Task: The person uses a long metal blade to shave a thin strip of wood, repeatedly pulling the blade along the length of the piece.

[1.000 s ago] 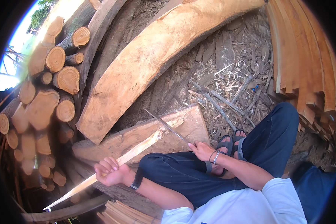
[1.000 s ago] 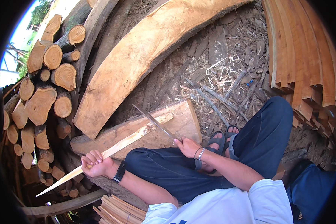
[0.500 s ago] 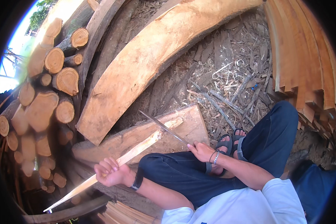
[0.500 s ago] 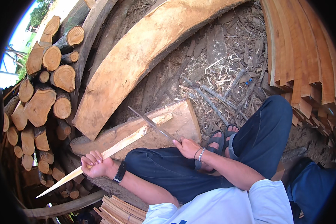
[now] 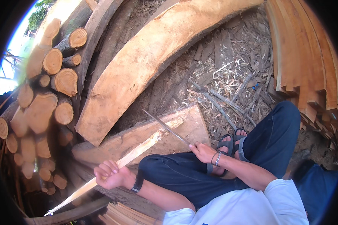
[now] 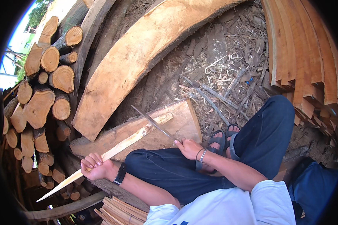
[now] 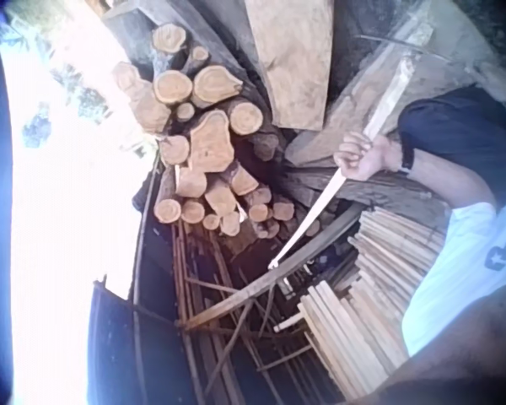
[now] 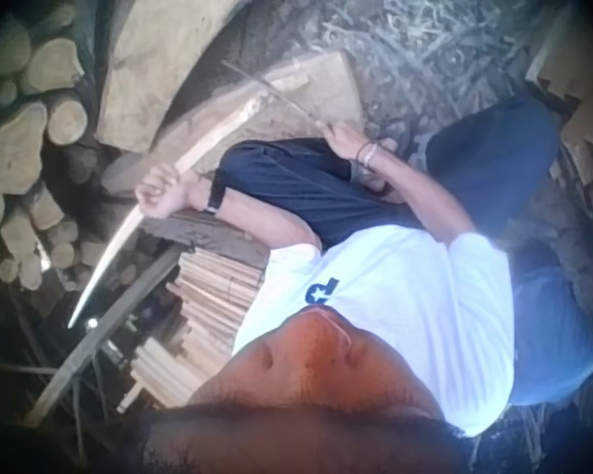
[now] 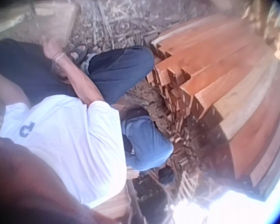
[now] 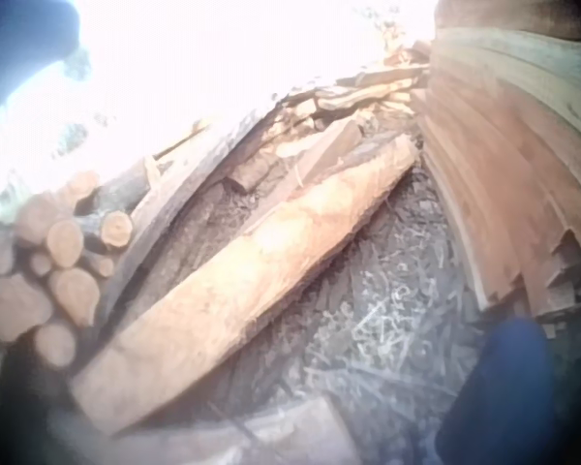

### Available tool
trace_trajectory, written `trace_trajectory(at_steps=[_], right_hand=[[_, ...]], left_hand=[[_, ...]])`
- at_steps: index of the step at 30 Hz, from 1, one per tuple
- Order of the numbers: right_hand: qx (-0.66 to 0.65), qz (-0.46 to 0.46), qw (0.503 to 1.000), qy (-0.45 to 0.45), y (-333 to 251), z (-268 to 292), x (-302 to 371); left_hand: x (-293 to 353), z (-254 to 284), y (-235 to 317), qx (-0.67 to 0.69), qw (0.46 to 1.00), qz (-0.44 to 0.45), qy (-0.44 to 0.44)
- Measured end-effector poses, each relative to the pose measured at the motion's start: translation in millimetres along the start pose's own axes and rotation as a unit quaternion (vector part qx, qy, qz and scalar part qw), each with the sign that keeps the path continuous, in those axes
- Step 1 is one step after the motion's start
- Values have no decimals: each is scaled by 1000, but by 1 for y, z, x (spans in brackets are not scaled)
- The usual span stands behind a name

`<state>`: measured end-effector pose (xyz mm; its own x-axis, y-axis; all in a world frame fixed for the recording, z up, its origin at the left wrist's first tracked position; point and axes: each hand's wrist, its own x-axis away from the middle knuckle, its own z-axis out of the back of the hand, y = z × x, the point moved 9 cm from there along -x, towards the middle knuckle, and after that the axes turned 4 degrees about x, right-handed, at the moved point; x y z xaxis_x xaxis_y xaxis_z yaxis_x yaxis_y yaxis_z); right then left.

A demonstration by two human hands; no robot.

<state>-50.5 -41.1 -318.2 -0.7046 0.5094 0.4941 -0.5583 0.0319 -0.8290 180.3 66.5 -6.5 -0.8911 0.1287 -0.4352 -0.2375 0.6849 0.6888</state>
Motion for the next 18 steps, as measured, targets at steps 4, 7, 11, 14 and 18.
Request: trace_trajectory(at_steps=[4,7,11,14,18], right_hand=[[3,20,1000,9,-3,3,-5],[2,32,999,16,-14,-3,-2],[32,18,999,7,-13,2,2],[22,-5,999,24,-8,4,-6],[33,1,999,1,-19,4,1]], left_hand=[[-6,6,-2,-11,1000,6,16],[-11,25,-1,-17,998,4,59],[-11,45,2,-25,992,1,120],[-10,49,5,-36,986,-10,163],[-9,51,5,-31,984,-5,173]])
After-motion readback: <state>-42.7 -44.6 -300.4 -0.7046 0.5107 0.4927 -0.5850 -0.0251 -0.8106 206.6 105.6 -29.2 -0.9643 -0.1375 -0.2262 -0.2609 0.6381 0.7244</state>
